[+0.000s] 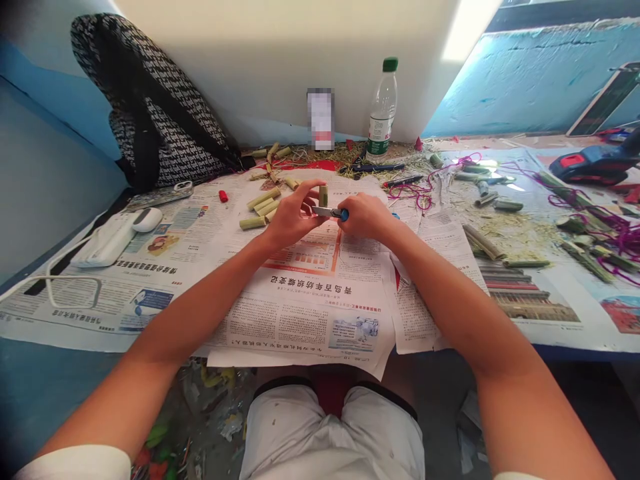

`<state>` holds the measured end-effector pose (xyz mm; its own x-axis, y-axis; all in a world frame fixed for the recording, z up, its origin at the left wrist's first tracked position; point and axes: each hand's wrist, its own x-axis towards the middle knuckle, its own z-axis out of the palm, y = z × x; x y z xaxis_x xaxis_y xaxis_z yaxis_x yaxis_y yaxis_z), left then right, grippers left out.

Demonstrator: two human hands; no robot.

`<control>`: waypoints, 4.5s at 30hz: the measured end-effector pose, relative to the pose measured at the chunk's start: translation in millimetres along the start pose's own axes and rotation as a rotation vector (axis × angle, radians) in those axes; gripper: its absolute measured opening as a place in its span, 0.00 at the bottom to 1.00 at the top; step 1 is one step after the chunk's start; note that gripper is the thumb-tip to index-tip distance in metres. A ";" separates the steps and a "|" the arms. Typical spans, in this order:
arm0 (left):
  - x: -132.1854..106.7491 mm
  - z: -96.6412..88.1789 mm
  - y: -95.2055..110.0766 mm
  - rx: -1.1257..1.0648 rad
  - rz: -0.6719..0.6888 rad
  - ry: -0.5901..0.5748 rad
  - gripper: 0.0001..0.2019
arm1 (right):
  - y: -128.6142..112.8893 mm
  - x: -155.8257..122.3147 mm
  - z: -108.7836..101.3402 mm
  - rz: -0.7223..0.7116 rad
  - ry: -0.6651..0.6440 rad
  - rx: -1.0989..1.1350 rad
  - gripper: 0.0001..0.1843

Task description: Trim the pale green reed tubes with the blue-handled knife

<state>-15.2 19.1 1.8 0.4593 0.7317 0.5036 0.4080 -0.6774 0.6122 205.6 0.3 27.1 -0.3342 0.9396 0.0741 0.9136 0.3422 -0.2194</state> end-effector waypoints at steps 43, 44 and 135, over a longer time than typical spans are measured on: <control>9.9 -9.9 -18.3 0.036 -0.114 0.170 0.33 | 15.2 3.5 -7.5 0.050 0.235 0.391 0.30; 9.2 -9.2 -18.0 0.044 -0.107 0.161 0.33 | 15.0 3.9 -5.8 0.052 0.279 0.291 0.28; 2.8 1.2 -0.6 -0.263 -0.074 0.171 0.30 | 10.1 9.0 6.8 0.004 0.289 -0.165 0.14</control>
<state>-13.2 21.5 2.1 0.2878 0.7954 0.5334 0.2068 -0.5954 0.7764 210.3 12.2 18.9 -0.2729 0.8954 0.3519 0.9478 0.3130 -0.0613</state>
